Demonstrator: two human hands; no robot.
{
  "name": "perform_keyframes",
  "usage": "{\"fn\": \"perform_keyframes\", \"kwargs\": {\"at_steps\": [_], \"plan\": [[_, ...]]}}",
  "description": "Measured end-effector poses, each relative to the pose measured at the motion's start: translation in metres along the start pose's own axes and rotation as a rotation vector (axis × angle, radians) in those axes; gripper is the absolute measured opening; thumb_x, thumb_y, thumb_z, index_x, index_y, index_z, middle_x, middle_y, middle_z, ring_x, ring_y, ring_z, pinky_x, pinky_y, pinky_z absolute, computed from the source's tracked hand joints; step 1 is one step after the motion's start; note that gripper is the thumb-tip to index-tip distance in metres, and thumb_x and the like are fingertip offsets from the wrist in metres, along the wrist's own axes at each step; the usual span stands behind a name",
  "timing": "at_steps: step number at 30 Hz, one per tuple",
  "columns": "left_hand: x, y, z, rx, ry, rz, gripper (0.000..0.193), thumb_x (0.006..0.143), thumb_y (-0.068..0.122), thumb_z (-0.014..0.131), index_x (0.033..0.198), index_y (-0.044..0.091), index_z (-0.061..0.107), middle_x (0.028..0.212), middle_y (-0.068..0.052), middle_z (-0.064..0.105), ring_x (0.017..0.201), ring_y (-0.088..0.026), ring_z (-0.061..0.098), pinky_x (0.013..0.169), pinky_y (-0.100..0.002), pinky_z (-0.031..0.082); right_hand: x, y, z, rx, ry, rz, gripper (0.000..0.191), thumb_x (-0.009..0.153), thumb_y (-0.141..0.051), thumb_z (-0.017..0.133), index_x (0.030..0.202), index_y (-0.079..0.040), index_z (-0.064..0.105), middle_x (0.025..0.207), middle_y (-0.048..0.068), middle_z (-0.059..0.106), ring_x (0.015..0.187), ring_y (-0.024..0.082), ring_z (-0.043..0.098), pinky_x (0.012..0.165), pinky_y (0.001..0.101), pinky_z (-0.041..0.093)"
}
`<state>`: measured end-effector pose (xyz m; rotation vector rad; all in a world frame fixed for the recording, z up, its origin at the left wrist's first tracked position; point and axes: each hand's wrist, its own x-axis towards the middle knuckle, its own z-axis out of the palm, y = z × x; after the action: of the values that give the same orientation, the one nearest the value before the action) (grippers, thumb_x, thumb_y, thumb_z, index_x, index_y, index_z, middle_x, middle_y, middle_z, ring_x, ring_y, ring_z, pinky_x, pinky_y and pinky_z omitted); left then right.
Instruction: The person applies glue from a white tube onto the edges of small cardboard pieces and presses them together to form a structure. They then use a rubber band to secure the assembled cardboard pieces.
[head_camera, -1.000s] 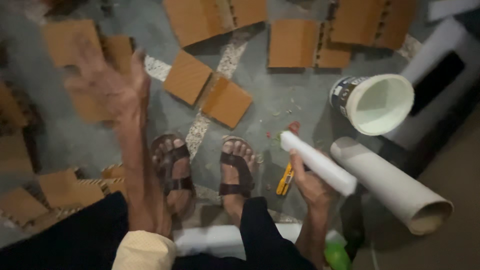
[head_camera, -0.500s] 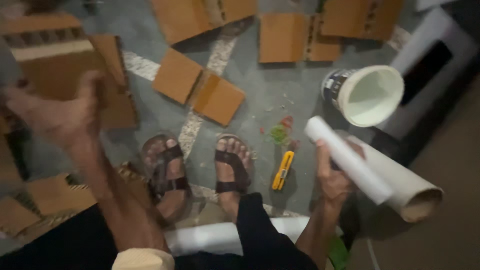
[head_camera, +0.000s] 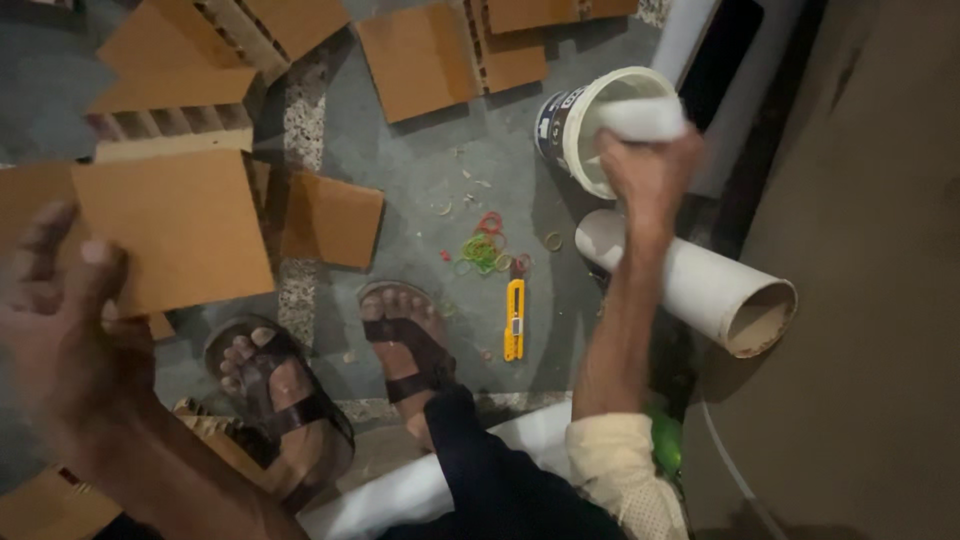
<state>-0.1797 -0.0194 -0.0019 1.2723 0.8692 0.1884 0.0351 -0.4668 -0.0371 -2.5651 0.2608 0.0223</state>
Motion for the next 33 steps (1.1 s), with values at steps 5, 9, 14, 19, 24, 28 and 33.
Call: {"fn": "perform_keyframes", "kwargs": {"at_steps": [5, 9, 14, 19, 24, 28, 33], "plan": [[-0.007, -0.023, 0.009, -0.436, -0.233, -0.105, 0.038, 0.102, 0.009, 0.065, 0.135, -0.008, 0.056, 0.122, -0.017, 0.067, 0.105, -0.023, 0.067, 0.099, -0.032, 0.055, 0.014, -0.015, 0.014, -0.156, -0.071, -0.148, 0.033, 0.073, -0.006, 0.077, 0.106, 0.0, 0.077, 0.095, 0.014, 0.079, 0.084, 0.023, 0.077, 0.078, 0.0336, 0.062], [-0.009, -0.037, 0.026, -0.711, -0.384, -0.159, 0.047, 0.1, 0.018, 0.066, 0.137, -0.009, 0.058, 0.118, -0.018, 0.07, 0.103, -0.024, 0.071, 0.093, -0.033, 0.058, -0.005, -0.053, -0.036, -0.021, -0.231, 0.294, 0.036, 0.075, -0.013, 0.082, 0.109, -0.004, 0.074, 0.088, 0.012, 0.078, 0.066, 0.017, 0.072, 0.056, 0.0317, 0.058], [-0.007, -0.038, 0.046, -0.331, -0.37, -0.148, 0.063, 0.096, 0.017, 0.069, 0.153, -0.006, 0.053, 0.126, -0.018, 0.067, 0.111, -0.025, 0.069, 0.098, -0.04, 0.06, -0.035, -0.089, -0.078, 0.136, 0.066, 0.295, 0.038, 0.081, -0.018, 0.083, 0.108, 0.004, 0.067, 0.082, 0.011, 0.074, 0.053, 0.011, 0.067, 0.042, 0.0265, 0.052], [-0.016, -0.036, 0.066, -0.228, -0.384, -0.094, 0.073, 0.081, 0.005, 0.079, 0.147, -0.001, 0.048, 0.129, -0.012, 0.067, 0.118, -0.021, 0.067, 0.103, -0.036, 0.056, -0.039, -0.088, -0.071, 0.271, 0.035, 0.267, 0.027, 0.09, -0.015, 0.077, 0.101, 0.008, 0.072, 0.079, 0.012, 0.074, 0.053, 0.011, 0.063, 0.045, 0.025, 0.049], [-0.019, -0.039, 0.073, -0.365, -0.298, -0.065, 0.054, 0.093, 0.013, 0.075, 0.141, -0.001, 0.053, 0.124, -0.01, 0.067, 0.115, -0.02, 0.066, 0.105, -0.034, 0.054, -0.041, -0.062, -0.061, 0.291, -0.057, 0.268, 0.025, 0.092, -0.015, 0.073, 0.099, 0.009, 0.072, 0.073, 0.013, 0.071, 0.051, 0.012, 0.063, 0.045, 0.0247, 0.049], [-0.019, -0.057, 0.092, -0.594, -0.194, -0.203, 0.042, 0.107, 0.023, 0.071, 0.131, -0.008, 0.055, 0.106, -0.01, 0.061, 0.098, -0.021, 0.063, 0.089, -0.035, 0.053, -0.043, -0.051, -0.066, 0.553, -0.162, 0.278, 0.025, 0.095, -0.011, 0.07, 0.105, 0.012, 0.069, 0.077, 0.012, 0.068, 0.053, 0.013, 0.059, 0.046, 0.0252, 0.044], [-0.016, -0.071, 0.11, -0.578, -0.393, -0.288, 0.049, 0.09, 0.019, 0.069, 0.132, -0.003, 0.056, 0.112, -0.013, 0.066, 0.102, -0.023, 0.068, 0.086, -0.034, 0.059, -0.074, -0.072, -0.076, 0.702, -0.116, 0.115, 0.021, 0.097, -0.008, 0.064, 0.107, 0.01, 0.06, 0.084, 0.014, 0.066, 0.058, 0.013, 0.061, 0.046, 0.0256, 0.044]]}}
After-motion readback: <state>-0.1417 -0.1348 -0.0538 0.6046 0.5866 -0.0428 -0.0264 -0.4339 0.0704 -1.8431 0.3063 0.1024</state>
